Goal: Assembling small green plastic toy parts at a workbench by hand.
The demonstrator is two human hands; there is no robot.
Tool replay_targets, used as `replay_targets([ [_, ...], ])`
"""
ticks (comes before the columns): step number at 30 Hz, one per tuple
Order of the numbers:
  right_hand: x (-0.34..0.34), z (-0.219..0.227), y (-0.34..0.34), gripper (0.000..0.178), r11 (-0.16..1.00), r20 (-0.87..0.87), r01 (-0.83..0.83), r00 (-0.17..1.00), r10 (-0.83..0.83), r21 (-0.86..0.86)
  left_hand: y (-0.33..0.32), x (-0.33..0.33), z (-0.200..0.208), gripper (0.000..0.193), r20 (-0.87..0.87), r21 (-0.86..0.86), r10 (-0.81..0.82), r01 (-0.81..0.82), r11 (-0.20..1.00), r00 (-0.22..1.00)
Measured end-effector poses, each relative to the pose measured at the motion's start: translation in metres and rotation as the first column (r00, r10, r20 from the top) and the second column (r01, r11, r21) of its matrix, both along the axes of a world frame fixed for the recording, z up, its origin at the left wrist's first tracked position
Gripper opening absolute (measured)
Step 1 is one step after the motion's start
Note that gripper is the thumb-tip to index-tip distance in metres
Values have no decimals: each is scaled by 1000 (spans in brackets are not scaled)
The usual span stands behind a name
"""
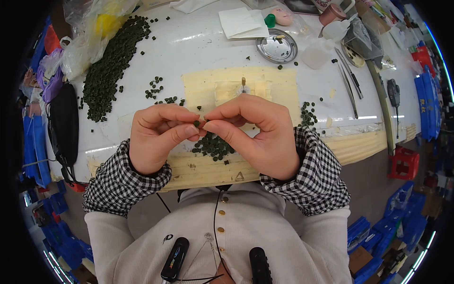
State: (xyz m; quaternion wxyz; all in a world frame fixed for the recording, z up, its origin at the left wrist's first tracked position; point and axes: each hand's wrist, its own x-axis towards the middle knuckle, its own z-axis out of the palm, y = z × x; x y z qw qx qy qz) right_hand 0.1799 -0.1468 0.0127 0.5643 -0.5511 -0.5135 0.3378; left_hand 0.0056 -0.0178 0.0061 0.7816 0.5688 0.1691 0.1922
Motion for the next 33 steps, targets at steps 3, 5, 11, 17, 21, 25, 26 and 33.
replay_targets([
  [3,-3,-2,1,11,1000,-74,-2,997,0,-23,-2,-1,1,14,29,-35,19,-18,999,999],
  [5,-5,-2,2,11,999,-105,-6,995,2,-34,-1,-2,0,15,59,-60,-19,22,998,998],
  [11,-8,0,3,11,998,-60,10,998,-13,-54,-1,-4,1,16,57,-26,-11,12,1000,998],
  [17,-11,0,4,17,998,104,44,993,-48,36,-3,-1,1,16,65,52,74,-77,996,995],
  [21,-9,1,5,22,997,213,34,976,-47,66,-1,-2,0,19,58,278,104,-116,954,993],
  [25,-11,0,5,26,996,268,36,962,-57,84,-2,-2,4,20,37,346,131,-136,928,991],
  [26,-12,0,5,27,995,286,33,957,-58,91,-2,-1,5,20,38,354,136,-141,924,990],
  [33,-14,-1,5,30,990,355,34,931,-82,140,3,-4,4,18,-16,375,94,-81,923,995],
])
